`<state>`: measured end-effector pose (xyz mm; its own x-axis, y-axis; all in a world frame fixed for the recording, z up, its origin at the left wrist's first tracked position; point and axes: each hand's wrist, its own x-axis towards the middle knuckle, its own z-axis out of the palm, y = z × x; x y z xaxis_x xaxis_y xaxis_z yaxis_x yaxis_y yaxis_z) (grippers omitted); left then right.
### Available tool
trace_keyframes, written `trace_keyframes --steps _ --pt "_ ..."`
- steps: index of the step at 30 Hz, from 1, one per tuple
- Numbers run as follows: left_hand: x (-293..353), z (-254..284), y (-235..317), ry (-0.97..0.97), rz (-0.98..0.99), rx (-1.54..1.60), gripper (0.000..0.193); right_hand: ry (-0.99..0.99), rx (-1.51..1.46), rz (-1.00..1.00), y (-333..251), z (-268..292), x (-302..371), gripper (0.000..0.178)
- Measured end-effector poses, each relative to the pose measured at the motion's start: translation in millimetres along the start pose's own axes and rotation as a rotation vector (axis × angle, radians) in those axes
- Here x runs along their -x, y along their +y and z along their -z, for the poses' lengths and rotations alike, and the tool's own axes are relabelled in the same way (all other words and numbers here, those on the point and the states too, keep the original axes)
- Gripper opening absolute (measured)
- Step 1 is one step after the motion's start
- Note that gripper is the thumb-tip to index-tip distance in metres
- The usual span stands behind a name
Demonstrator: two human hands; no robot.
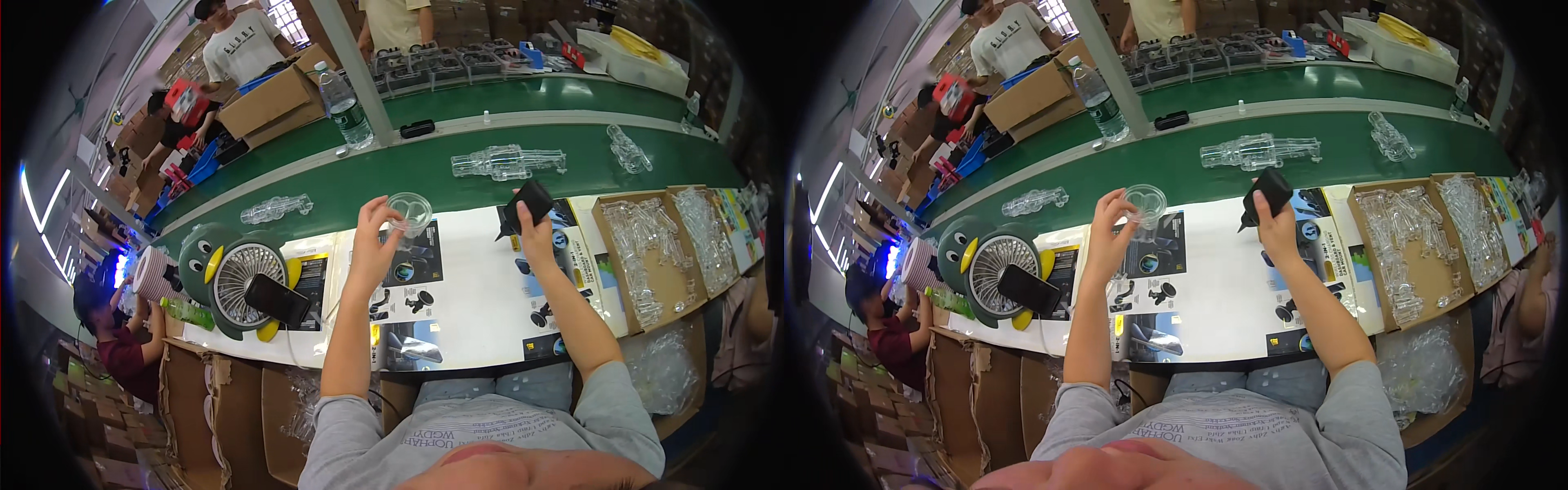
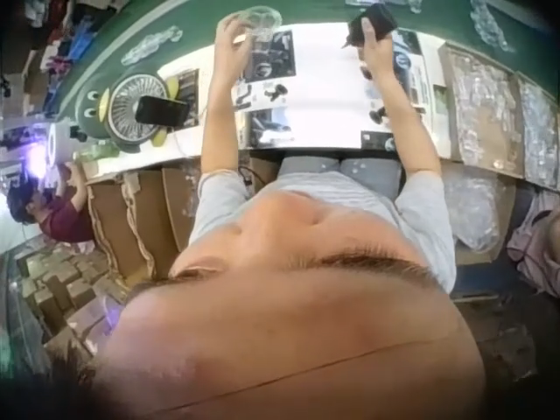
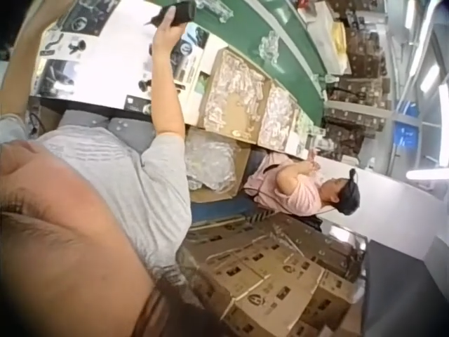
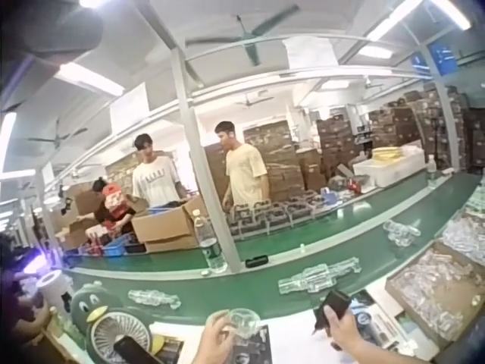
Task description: Assembling and gluing plastic housing components on a manufacturing assembly line.
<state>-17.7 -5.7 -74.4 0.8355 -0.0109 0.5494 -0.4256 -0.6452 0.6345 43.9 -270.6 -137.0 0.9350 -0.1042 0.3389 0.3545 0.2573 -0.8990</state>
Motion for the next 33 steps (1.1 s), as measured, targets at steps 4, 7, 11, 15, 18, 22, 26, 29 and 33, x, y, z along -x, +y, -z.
trace_keyframes --steps 4,7,11,15,18,22,26,29,33 --pt "7 -27 -27 0.084 0.147 0.687 0.026 0.032 -0.106 -0.428 -16 11 -2 0.042" --pt "12 -46 -14 0.251 0.429 1.159 0.029 -0.022 -0.247 -0.484 -7 26 -7 0.042" --pt "22 -49 -28 0.182 0.555 1.273 0.040 -0.063 -0.281 -0.480 -23 24 -8 0.044" --pt "27 -58 -49 0.139 0.659 1.368 0.034 -0.082 -0.300 -0.448 -22 22 -6 0.044" --pt "24 -60 -43 0.097 0.692 1.276 0.031 -0.051 -0.255 -0.425 -26 16 -3 0.044" --pt "26 -57 -32 0.061 0.642 1.255 0.034 0.038 -0.122 -0.393 -16 17 0 0.038" --pt "27 -49 -19 0.057 0.539 1.145 0.040 0.071 -0.002 -0.363 -13 16 4 0.036" --pt "29 -54 -19 0.068 0.479 0.873 0.041 -0.024 -0.098 -0.420 -15 15 8 0.033" --pt "36 -63 -16 0.077 0.362 0.578 0.045 -0.028 -0.161 -0.427 -22 5 14 0.032"
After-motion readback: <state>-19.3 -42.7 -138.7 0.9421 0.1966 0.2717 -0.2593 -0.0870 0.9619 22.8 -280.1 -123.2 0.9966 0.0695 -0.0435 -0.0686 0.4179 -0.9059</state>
